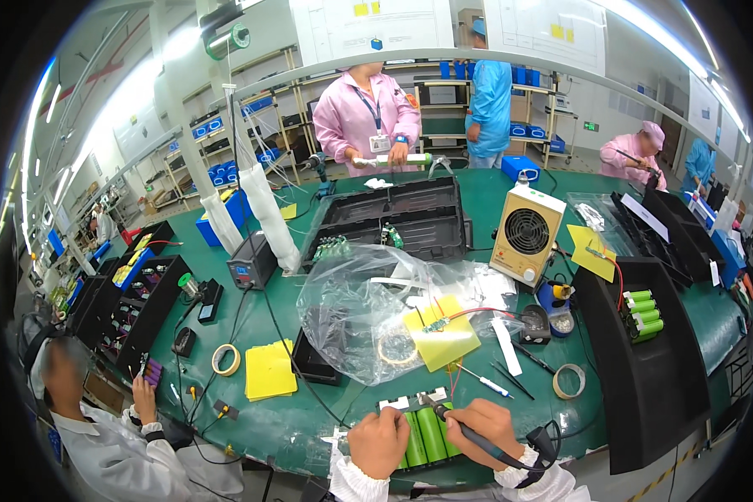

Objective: Soldering connectors and wires onto battery packs at an industrial workbench.

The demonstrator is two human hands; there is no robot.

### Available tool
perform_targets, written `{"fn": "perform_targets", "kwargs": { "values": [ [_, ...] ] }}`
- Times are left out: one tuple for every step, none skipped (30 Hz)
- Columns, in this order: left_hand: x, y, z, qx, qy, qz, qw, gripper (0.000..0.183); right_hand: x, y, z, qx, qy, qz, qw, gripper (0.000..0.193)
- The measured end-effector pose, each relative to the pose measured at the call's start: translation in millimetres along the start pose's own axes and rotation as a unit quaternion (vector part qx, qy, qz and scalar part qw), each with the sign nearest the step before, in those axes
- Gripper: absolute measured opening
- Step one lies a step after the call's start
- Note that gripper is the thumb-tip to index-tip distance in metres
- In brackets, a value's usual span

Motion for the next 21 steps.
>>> {"fn": "perform_targets", "kwargs": {
  "values": [
    [-0.5,-0.1,0.0,0.002,-0.005,-0.007,1.000,0.011,-0.2,-0.2,0.2,0.004,0.002,0.002,1.000,0.011],
    [-0.6,-0.3,0.0,0.000,-0.009,-0.010,1.000,0.010,-0.2,0.0,0.4,0.006,0.004,0.000,1.000,0.011],
    [-0.5,-1.3,0.2,-0.001,-0.008,-0.007,1.000,0.010,-0.1,0.5,0.0,0.008,0.002,-0.002,1.000,0.011],
    [-0.4,-1.4,-0.1,0.000,-0.010,-0.013,1.000,0.010,0.2,0.4,0.2,0.009,0.004,0.001,1.000,0.011],
    [-0.6,-2.0,-0.3,-0.003,-0.014,-0.010,1.000,0.010,0.3,0.3,-0.1,0.009,0.001,0.002,1.000,0.011],
    [-1.4,-3.0,0.2,-0.005,-0.014,-0.001,1.000,0.010,0.2,0.2,-0.8,0.008,-0.004,0.001,1.000,0.010],
    [-1.8,-2.2,0.0,-0.008,-0.017,-0.008,1.000,0.010,0.5,-0.4,-0.4,0.007,-0.002,0.004,1.000,0.010],
    [-2.4,-2.2,-0.9,-0.013,-0.021,-0.010,1.000,0.010,0.7,-0.6,-0.8,0.008,-0.004,0.003,1.000,0.010],
    [-2.9,-2.1,-2.1,-0.017,-0.026,-0.012,0.999,0.009,1.1,-0.2,-1.3,0.007,-0.007,-0.003,1.000,0.009],
    [-3.9,-1.9,-3.0,-0.017,-0.026,-0.012,0.999,0.009,1.2,-1.0,-1.3,0.009,-0.005,0.001,1.000,0.009],
    [-4.6,-2.0,-4.1,-0.023,-0.025,-0.009,0.999,0.010,1.5,-0.8,-2.4,0.004,-0.014,-0.003,1.000,0.008],
    [-5.4,-1.8,-5.5,-0.028,-0.024,-0.005,0.999,0.010,1.8,-0.5,-4.2,-0.003,-0.028,-0.007,1.000,0.008],
    [-5.7,-0.7,-7.1,-0.028,-0.025,-0.004,0.999,0.010,2.2,-0.4,-4.0,0.000,-0.025,-0.007,1.000,0.008],
    [-6.1,1.0,-8.1,-0.028,-0.020,-0.002,0.999,0.009,2.3,-0.6,-4.5,0.005,-0.027,-0.004,1.000,0.007],
    [-6.1,3.1,-9.1,-0.028,-0.017,-0.001,0.999,0.008,2.7,0.2,-4.7,0.006,-0.030,-0.009,1.000,0.007],
    [-5.6,6.7,-10.1,-0.028,-0.019,0.000,0.999,0.008,2.7,-0.3,-4.8,0.011,-0.031,-0.004,0.999,0.007],
    [-4.0,13.2,-10.9,-0.011,-0.025,-0.012,1.000,0.008,2.7,-0.3,-4.0,0.010,-0.023,-0.004,1.000,0.006],
    [-3.4,16.6,-10.9,0.006,-0.024,-0.014,1.000,0.007,2.8,0.7,-3.6,0.010,-0.017,-0.010,1.000,0.006],
    [-2.6,21.2,-10.6,-0.004,-0.026,-0.027,0.999,0.007,3.0,0.3,-4.6,0.022,-0.023,-0.004,0.999,0.006],
    [-2.1,22.9,-10.7,0.002,-0.030,-0.023,0.999,0.007,2.7,0.4,-3.2,0.020,-0.010,-0.008,1.000,0.005],
    [-0.8,25.1,-10.3,-0.005,-0.030,-0.022,0.999,0.007,2.5,0.6,-2.0,0.014,-0.002,-0.013,1.000,0.005]
  ]
}}
Point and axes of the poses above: each hand's wrist, its own x-axis away from the middle knuckle, its own y-axis out of the back of the hand, z = x × y, the point moved 6 cm from there along -x, towards the middle knuckle, and after that the axes turned 13 degrees about x, right-handed, at the moved point
